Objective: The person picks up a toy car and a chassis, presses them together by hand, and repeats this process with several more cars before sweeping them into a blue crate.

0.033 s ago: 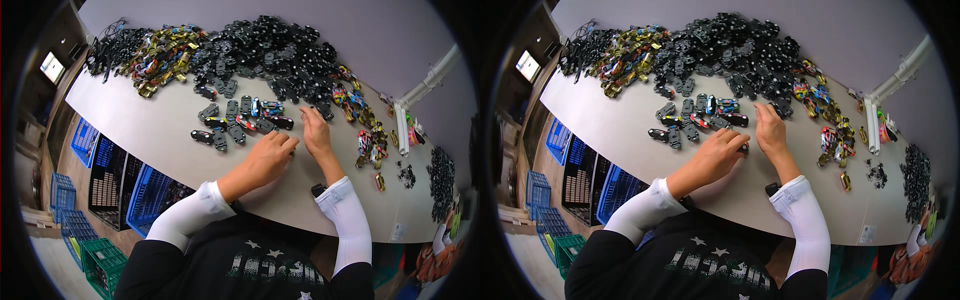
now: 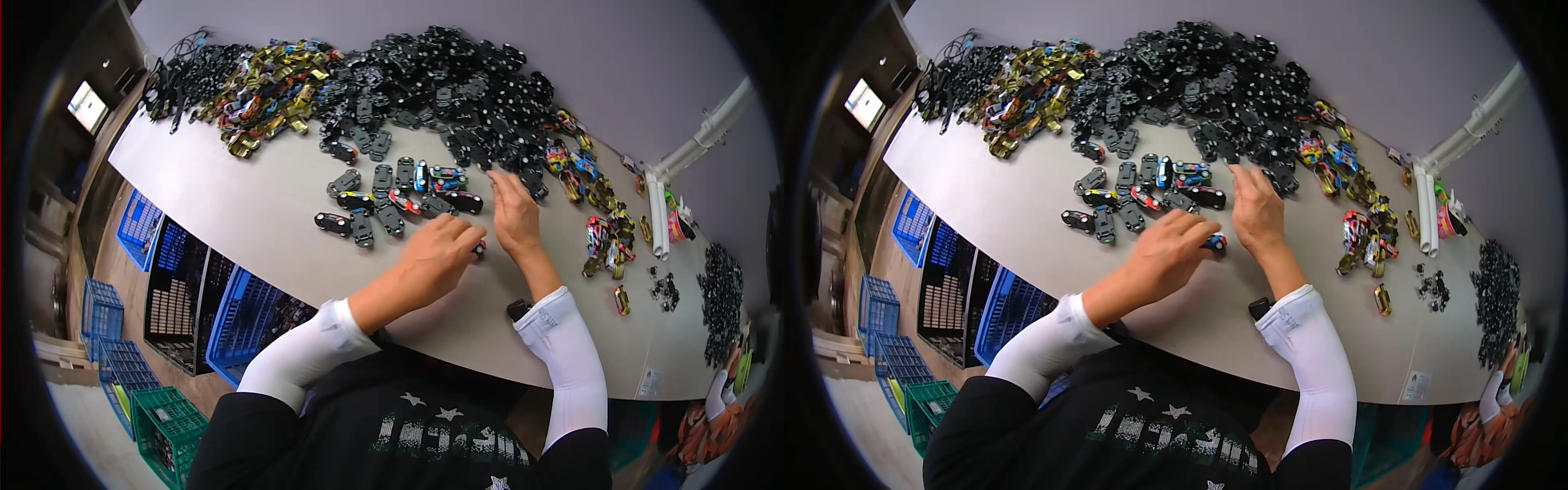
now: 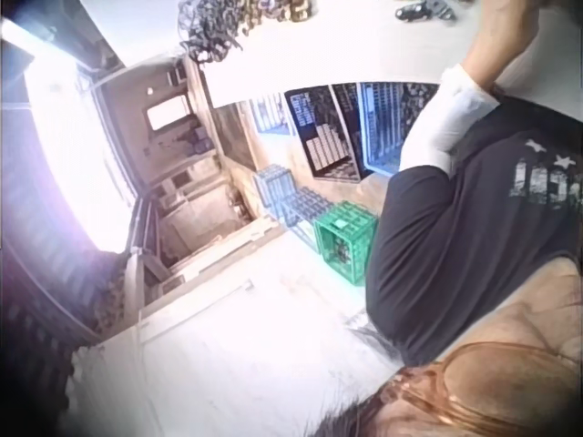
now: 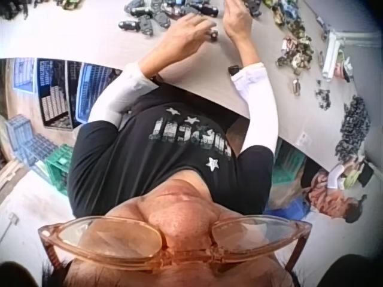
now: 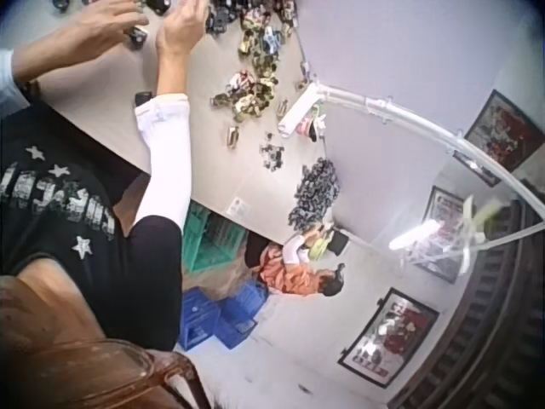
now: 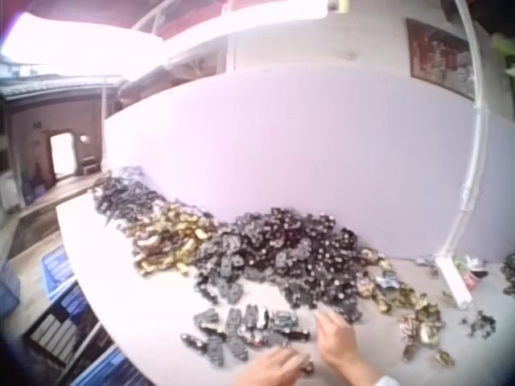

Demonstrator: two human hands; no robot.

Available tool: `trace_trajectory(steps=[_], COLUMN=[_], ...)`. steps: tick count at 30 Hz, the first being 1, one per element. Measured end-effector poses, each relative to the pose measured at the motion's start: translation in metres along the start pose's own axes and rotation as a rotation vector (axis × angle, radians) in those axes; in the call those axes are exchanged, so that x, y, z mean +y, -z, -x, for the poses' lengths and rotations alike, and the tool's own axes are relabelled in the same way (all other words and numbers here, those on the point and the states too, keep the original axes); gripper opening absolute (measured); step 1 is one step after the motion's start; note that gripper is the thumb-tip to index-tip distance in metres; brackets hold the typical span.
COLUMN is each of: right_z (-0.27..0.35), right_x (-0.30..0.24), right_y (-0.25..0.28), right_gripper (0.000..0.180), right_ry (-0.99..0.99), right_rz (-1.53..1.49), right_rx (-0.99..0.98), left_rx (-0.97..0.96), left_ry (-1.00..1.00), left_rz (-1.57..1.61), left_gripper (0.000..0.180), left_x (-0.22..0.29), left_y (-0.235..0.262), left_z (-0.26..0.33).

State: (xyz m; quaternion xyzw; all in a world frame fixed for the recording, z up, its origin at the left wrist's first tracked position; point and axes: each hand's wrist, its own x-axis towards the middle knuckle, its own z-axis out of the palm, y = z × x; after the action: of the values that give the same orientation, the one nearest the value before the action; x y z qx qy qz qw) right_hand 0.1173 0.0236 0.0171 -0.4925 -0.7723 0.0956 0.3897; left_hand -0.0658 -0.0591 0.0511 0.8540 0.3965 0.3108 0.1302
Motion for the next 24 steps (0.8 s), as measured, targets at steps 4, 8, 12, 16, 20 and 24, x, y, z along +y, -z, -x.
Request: trace_trajectory(steps=[4, 8, 12, 16, 20, 24], right_z=[-0.015, -0.02, -0.026, -0.024, -0.02, -0.013], right_x=[-0.014, -0.026, -0.037, -0.056, -0.078, -0.109], right_y=[-0.021, -0.037, -0.053, -0.072, -0.087, -0.106], right_gripper=[0.038, 0.043, 0.041, 0.039, 0.034, 0.033], right_ry=[0.235, 0.249, 0.244, 0.265, 0.304, 0.312], right_rz=[0.071, 0.103, 0.138, 0.161, 0.167, 0.125], right_rx=[-0.02, -0.117, -0.193, -0.274, -0.229, -0.221], left_rx=[0.148, -0.007, -0.164, -0.239, -0.231, -0.102], left_ry=[0.138, 0.372, 0.393, 0.324, 0.246, 0.282], left_rz=[-0.074, -0.308, -0.283, -0.218, -0.278, -0.281], left_gripper=[0.054, 0.098, 0.101, 0.102, 0.096, 0.085], left_x=[-0.036, -0.096, -0.109, -0.118, -0.12, -0.114], left_y=[0.059, 0.093, 0.09, 0.081, 0.084, 0.094], left_z=[0.025, 0.054, 0.053, 0.053, 0.065, 0.093])
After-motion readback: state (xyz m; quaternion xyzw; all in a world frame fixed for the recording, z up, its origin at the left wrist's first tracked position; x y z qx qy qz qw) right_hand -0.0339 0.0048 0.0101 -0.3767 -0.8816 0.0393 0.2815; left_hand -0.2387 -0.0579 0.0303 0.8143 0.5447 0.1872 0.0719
